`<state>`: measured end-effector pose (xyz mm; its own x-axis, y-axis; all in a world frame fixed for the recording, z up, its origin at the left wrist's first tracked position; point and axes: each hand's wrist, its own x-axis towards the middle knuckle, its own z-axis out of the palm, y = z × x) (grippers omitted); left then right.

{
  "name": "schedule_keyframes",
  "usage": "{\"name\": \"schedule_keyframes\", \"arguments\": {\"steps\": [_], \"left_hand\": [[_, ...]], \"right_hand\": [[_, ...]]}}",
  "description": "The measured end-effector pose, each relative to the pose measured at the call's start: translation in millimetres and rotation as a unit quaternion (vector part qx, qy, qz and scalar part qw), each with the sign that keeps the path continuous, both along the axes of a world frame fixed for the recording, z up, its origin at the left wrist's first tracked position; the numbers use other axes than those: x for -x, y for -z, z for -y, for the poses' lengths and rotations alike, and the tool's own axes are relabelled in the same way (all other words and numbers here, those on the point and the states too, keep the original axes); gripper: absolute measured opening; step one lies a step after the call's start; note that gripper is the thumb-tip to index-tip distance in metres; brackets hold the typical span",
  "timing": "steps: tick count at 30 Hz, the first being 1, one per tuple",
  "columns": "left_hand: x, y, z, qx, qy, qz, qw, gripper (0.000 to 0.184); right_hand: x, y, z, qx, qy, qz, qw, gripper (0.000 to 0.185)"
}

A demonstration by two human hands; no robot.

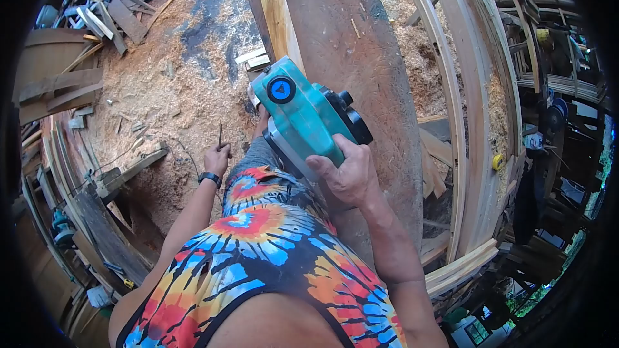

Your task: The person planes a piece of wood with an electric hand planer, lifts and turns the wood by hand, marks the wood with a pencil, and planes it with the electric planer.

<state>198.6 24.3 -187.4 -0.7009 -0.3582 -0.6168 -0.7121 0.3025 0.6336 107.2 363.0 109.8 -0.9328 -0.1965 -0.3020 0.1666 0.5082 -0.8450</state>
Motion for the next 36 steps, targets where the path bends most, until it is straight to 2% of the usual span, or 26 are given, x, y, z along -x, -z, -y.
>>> {"name": "schedule_keyframes", "arguments": {"steps": [3,4,8,11,16,19,20,24,27,34,35,36], "left_hand": [[34,-40,-17,0.006,0.017,0.003,1.000,0.033],[44,-59,-28,-0.021,-0.040,0.003,0.999,0.034],[67,-63,-38,-0.058,-0.052,-0.063,0.995,0.029],[76,-76,-47,-0.085,-0.066,-0.070,0.992,0.028],[80,-69,-70,-0.248,-0.139,-0.145,0.948,0.016],[81,-71,-83,-0.320,-0.135,-0.126,0.929,0.015],[85,-86,-89,-0.348,-0.140,-0.088,0.923,0.012],[91,-107,-107,-0.439,-0.063,-0.033,0.895,0.008],[94,-109,-123,-0.481,-0.032,-0.072,0.873,0.020],[101,-115,-134,-0.462,-0.018,-0.025,0.886,0.042],[92,-95,-141,-0.502,-0.032,-0.031,0.863,0.044],[87,-93,-141,-0.504,-0.007,0.006,0.864,0.044]], "right_hand": [[13,2,6,-0.005,0.006,-0.010,1.000,0.066],[18,3,8,-0.007,0.007,-0.011,1.000,0.066],[40,2,18,-0.013,0.014,-0.018,1.000,0.066],[59,0,24,-0.024,0.009,-0.009,1.000,0.064],[102,6,40,-0.005,0.009,-0.028,1.000,0.064],[133,6,50,-0.027,-0.001,-0.043,0.999,0.069],[143,7,53,-0.029,-0.003,-0.042,0.999,0.070],[178,-2,68,-0.028,-0.012,-0.043,0.999,0.070],[204,0,75,-0.026,-0.011,-0.029,0.999,0.069],[258,7,95,-0.008,0.013,-0.027,1.000,0.071],[264,6,97,-0.008,0.016,-0.022,1.000,0.071],[270,5,99,-0.009,0.019,-0.017,1.000,0.071]]}}
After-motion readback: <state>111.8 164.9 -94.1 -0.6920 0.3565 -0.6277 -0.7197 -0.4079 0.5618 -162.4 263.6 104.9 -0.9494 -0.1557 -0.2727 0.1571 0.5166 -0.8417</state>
